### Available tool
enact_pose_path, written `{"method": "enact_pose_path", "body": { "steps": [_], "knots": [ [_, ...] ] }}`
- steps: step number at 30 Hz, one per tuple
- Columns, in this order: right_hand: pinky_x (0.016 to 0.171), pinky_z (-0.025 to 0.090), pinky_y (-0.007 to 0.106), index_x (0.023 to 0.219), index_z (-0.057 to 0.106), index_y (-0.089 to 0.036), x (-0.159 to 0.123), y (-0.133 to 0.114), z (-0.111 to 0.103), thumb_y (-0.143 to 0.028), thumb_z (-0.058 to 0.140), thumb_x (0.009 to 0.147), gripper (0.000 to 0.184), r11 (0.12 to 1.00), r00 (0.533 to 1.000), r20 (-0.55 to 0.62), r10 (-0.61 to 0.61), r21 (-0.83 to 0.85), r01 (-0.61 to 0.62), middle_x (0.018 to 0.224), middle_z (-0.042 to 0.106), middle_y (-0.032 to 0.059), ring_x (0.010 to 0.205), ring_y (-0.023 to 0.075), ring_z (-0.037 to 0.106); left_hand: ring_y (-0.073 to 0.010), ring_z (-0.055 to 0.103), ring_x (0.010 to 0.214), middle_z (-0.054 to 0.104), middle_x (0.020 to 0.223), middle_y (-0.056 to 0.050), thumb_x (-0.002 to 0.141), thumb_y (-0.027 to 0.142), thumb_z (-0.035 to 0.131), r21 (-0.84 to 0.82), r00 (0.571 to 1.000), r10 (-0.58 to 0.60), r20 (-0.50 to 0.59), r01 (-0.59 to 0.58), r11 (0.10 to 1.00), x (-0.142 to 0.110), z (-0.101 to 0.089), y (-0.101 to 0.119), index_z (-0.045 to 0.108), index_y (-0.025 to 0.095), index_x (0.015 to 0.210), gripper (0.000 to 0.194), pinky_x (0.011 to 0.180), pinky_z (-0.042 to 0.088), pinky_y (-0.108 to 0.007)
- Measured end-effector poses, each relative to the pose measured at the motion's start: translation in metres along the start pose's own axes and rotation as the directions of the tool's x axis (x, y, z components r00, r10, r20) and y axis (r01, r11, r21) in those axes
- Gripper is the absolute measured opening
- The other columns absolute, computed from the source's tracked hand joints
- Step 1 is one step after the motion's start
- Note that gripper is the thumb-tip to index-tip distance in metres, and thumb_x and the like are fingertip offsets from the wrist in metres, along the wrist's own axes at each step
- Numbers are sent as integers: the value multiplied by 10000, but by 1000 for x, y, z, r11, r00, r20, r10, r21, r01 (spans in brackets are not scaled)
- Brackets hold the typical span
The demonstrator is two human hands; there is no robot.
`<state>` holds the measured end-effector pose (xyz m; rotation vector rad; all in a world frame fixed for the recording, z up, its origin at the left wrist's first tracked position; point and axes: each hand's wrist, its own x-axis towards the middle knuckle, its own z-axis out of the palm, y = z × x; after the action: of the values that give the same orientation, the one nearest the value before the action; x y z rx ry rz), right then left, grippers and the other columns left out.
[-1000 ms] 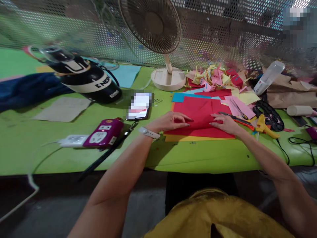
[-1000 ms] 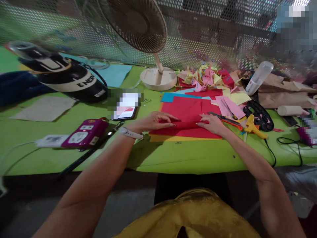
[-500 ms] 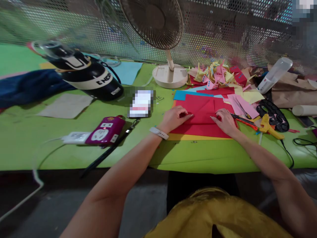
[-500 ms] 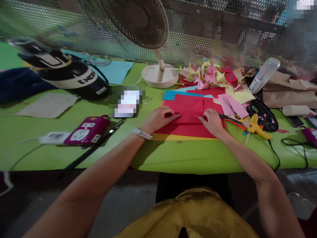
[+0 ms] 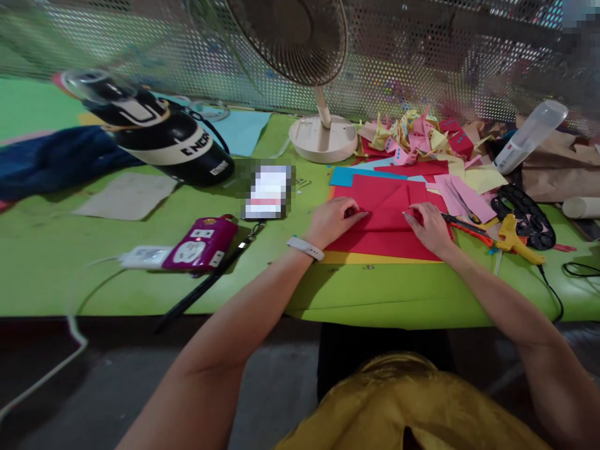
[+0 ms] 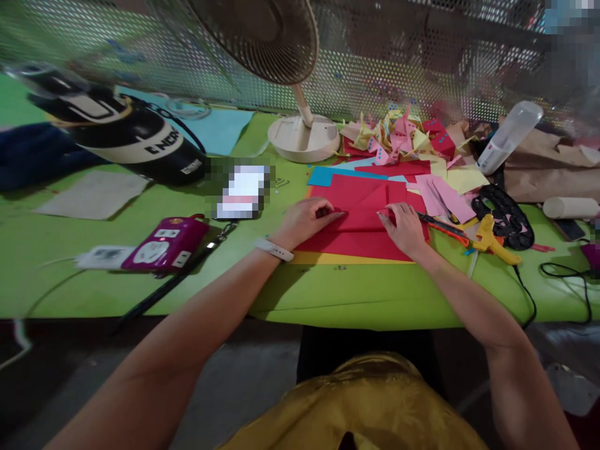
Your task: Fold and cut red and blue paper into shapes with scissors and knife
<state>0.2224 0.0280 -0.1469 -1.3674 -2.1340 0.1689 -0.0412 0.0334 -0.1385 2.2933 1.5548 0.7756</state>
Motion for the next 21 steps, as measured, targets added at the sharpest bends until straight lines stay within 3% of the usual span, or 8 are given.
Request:
{"method": "enact_pose_path", "body": {
  "steps": [7, 21],
  "knots": [
    [951, 429, 495, 1252, 540, -162, -2, 0, 1, -585, 447, 908, 553, 997, 999, -32, 33, 78, -30, 1004, 669, 130, 985, 285, 606, -146, 516, 628, 616, 709, -26, 875, 559, 540, 10, 1000, -15, -4, 15, 1000, 0, 0, 1, 585, 190, 757, 390, 568, 336, -273],
    [903, 427, 444, 1148, 615, -200, 0, 2, 3, -493, 531, 897, 395, 975, 994, -33, 100, 201, -91, 823, 673, 60, 826, 234, 616, -154, 493, 623, 583, 692, -25, 888, 541, 527, 90, 999, -23, -22, 25, 996, 0, 0, 6, 565, 191, 764, 373, 556, 302, -273]
  ]
}}
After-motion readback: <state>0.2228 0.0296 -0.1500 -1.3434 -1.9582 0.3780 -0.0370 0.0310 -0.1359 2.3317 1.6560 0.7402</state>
